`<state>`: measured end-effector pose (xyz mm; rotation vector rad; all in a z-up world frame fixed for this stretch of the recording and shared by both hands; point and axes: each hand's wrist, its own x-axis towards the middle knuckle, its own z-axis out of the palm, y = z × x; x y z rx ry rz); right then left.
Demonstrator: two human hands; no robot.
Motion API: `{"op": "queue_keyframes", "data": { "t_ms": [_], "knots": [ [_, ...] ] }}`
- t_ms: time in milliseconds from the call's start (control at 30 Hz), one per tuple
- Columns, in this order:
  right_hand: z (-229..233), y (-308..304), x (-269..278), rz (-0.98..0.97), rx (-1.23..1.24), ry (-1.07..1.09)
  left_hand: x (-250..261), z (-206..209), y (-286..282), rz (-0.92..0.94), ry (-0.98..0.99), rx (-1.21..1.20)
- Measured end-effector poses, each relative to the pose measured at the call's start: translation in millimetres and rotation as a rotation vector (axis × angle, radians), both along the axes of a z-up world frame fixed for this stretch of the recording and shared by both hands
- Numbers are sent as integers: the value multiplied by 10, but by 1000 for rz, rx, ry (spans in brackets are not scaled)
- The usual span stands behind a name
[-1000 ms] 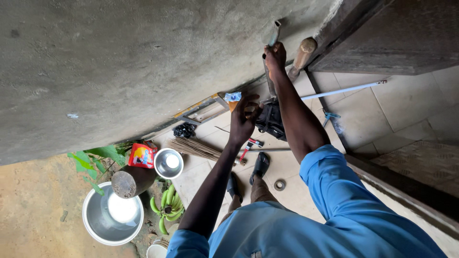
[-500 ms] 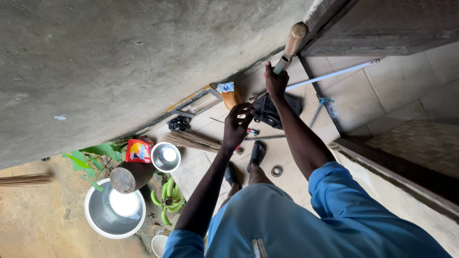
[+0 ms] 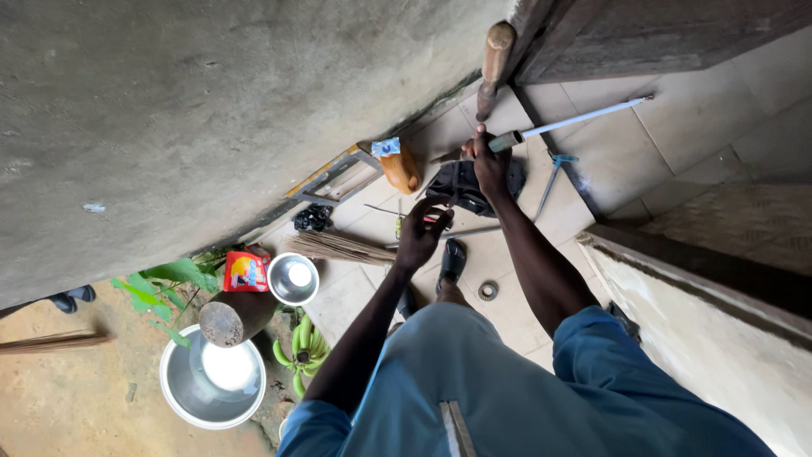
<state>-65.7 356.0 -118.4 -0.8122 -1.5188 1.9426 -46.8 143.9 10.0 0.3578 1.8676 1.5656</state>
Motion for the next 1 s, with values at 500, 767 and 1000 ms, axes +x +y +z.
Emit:
{"op": "queue_keyframes", "data": {
  "t_ms": [500, 767, 1000],
  "knots": [
    [1767, -385, 454, 11, 17, 242, 138, 253, 5, -116, 151, 39],
    [2274, -767, 781, -16, 43, 280, 256, 374, -113, -160, 138, 110],
    [2508, -1078, 1020, -50, 74, 286, 407, 440, -252, -149, -196, 164]
  ]
}}
